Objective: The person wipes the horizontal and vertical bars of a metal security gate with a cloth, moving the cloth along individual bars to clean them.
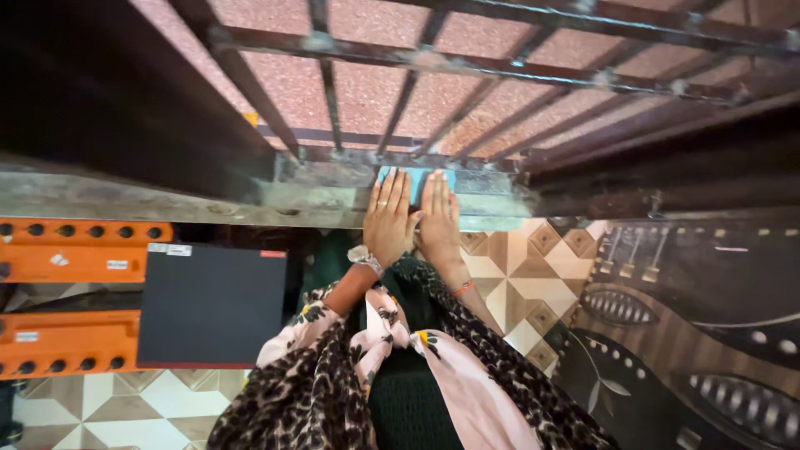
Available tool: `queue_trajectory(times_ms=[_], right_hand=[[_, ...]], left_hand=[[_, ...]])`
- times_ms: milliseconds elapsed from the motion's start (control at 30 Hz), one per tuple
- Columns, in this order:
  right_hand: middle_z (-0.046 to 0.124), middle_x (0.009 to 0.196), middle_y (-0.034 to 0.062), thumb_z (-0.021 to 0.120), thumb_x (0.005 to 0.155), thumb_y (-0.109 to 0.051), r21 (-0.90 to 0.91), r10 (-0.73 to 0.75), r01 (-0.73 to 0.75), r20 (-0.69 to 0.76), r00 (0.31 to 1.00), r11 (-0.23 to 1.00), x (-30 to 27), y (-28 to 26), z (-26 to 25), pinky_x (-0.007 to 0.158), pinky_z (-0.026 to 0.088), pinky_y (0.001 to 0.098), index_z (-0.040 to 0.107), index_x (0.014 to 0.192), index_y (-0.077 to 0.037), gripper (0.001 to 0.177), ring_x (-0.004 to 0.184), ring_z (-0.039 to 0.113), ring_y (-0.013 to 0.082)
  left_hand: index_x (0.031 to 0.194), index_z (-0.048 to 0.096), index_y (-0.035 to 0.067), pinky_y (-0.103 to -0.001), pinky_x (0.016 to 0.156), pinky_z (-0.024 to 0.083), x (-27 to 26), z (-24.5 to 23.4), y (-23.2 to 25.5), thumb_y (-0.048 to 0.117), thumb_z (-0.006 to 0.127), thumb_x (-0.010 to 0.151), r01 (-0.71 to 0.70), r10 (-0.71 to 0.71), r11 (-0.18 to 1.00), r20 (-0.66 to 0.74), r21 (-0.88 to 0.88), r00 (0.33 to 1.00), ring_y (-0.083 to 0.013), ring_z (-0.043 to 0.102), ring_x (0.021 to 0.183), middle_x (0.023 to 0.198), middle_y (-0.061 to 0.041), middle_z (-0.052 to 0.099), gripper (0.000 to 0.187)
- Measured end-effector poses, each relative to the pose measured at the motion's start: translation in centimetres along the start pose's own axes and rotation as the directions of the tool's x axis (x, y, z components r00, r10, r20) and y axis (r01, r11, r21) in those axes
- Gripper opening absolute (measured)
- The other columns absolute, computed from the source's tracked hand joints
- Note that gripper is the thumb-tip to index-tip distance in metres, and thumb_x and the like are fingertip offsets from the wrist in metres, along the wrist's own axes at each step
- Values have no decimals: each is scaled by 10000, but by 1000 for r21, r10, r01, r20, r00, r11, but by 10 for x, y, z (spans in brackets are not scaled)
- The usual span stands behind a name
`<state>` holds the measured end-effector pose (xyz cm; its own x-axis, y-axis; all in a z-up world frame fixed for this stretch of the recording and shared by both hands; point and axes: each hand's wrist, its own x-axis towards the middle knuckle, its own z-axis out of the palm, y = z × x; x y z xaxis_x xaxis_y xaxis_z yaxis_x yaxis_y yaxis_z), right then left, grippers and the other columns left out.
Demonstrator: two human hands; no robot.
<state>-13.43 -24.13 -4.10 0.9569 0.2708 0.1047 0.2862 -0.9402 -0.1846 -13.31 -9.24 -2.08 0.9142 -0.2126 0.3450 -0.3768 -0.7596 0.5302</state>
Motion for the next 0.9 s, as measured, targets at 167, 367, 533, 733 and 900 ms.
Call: queue_trajectory(times_ms=[167, 367, 533, 733, 900], right_hand=[[293, 1632, 275, 767, 785, -337, -1, 88, -88, 66, 994, 996, -9, 69, -22, 1235, 221, 501, 239, 1577, 80, 1039, 1552, 244, 373], [312, 1607, 301, 813, 774, -346, -27, 161, -159, 69, 985, 987, -20, 122, -48, 1228, 226, 514, 239, 1556, 109, 1072, 1539, 255, 387], [289, 1617, 284, 845, 700, -324, 3, 57, -58, 157, 986, 998, -23, 139, -67, 1211, 219, 513, 218, 1554, 98, 1141, 1537, 229, 407], [222, 1623, 309, 864, 698, -358, 137, -130, 99, 242, 962, 986, -8, 147, -66, 1203, 196, 542, 187, 1558, 85, 1181, 1534, 188, 433], [195, 1651, 271, 859, 690, -383, 212, -351, 299, 275, 895, 930, 13, 111, -59, 1194, 216, 550, 227, 1574, 1, 1152, 1538, 205, 390]], left_hand=[[1458, 496, -39, -509, 1228, 226, 34, 49, 29, 402, 576, 975, -41, 35, 998, 135, 42, 990, -351, 462, 1403, 1475, -199, 533, 659], [1433, 575, 29, -443, 1138, 355, 78, 119, 53, 308, 583, 965, -251, 259, 966, 281, -64, 924, -273, 567, 1335, 1458, -124, 583, 545], [1438, 574, 27, -433, 1133, 356, 84, 148, 78, 252, 561, 947, -258, 226, 965, 333, 54, 915, -270, 566, 1327, 1462, -148, 584, 540], [1459, 552, 30, -492, 1271, 250, 51, 124, 96, 304, 553, 993, -28, 28, 974, 0, 223, 1000, -280, 502, 1435, 1505, -126, 570, 541], [1520, 476, -13, -565, 1261, 179, 20, 69, 71, 401, 622, 987, 182, -159, 942, -102, 281, 982, -343, 372, 1510, 1573, -169, 482, 690]])
